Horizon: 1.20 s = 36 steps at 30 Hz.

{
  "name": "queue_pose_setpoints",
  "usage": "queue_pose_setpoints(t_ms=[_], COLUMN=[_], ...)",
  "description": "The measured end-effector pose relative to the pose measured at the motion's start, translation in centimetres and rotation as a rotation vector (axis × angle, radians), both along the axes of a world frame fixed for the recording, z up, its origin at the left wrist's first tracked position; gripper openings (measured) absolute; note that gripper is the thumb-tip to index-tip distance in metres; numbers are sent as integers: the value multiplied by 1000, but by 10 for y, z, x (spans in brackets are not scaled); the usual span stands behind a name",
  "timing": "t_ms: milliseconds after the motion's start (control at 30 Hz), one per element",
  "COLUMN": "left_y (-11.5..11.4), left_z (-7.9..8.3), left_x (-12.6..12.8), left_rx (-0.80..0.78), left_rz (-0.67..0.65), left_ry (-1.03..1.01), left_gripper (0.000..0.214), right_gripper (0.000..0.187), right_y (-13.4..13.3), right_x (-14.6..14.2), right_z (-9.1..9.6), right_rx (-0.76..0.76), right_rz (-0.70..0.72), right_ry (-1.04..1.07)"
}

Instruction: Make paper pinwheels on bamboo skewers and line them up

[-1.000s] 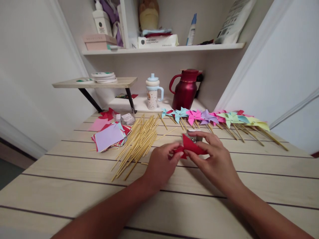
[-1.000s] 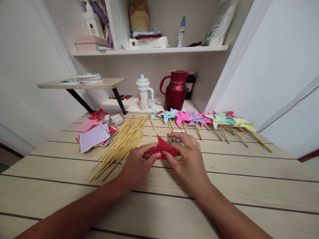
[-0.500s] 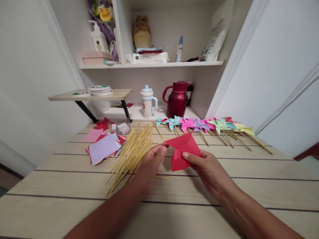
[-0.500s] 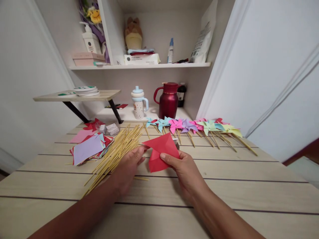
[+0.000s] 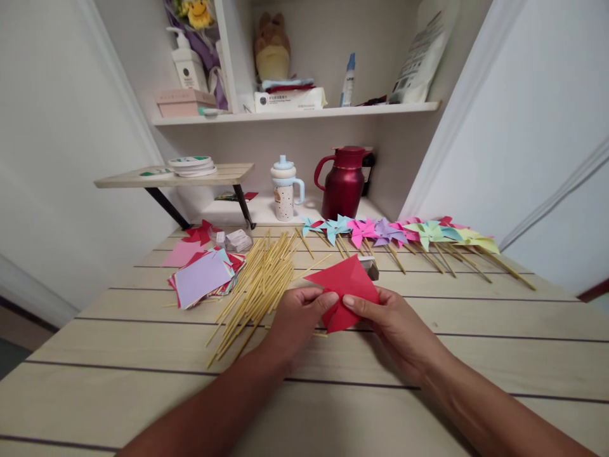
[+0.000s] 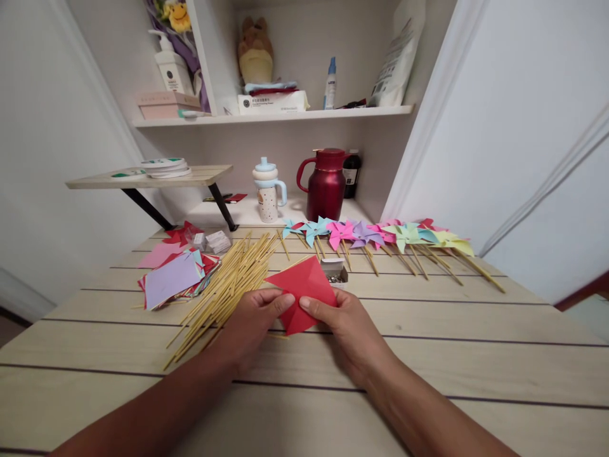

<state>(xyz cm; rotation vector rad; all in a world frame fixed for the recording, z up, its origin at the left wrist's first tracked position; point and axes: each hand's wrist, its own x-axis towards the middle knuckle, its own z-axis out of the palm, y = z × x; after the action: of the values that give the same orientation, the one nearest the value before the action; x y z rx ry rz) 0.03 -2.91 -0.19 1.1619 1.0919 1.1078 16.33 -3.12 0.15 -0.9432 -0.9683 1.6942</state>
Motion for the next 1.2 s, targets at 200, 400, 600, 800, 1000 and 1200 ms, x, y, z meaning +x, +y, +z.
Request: queue_pose_setpoints(t_ms=[200, 400, 600, 800, 1000, 1200], left_y=[1, 0, -2, -3, -3, -2], left_z=[-3, -2, 2, -1, 0, 0], left_x=[-3, -3, 0, 1, 1, 0], left_rx=[-16, -5, 7, 69, 136, 168], left_rz=[48, 78, 138, 144, 129, 144], left_ry=[-4, 50, 90, 173, 198, 180], left_gripper=[36, 40, 42, 41, 41, 32], right_gripper=[37, 38, 38, 45, 37, 34], right_y=[-1, 0, -1, -2, 0, 1], right_x=[-2, -4, -6, -8, -7, -7], right_z=[2, 2, 1, 0, -2, -4], right_rx=[-27, -12, -11, 5, 28, 13], right_rz=[53, 18, 20, -20, 18, -22], right_ry=[48, 14, -23, -80, -38, -13])
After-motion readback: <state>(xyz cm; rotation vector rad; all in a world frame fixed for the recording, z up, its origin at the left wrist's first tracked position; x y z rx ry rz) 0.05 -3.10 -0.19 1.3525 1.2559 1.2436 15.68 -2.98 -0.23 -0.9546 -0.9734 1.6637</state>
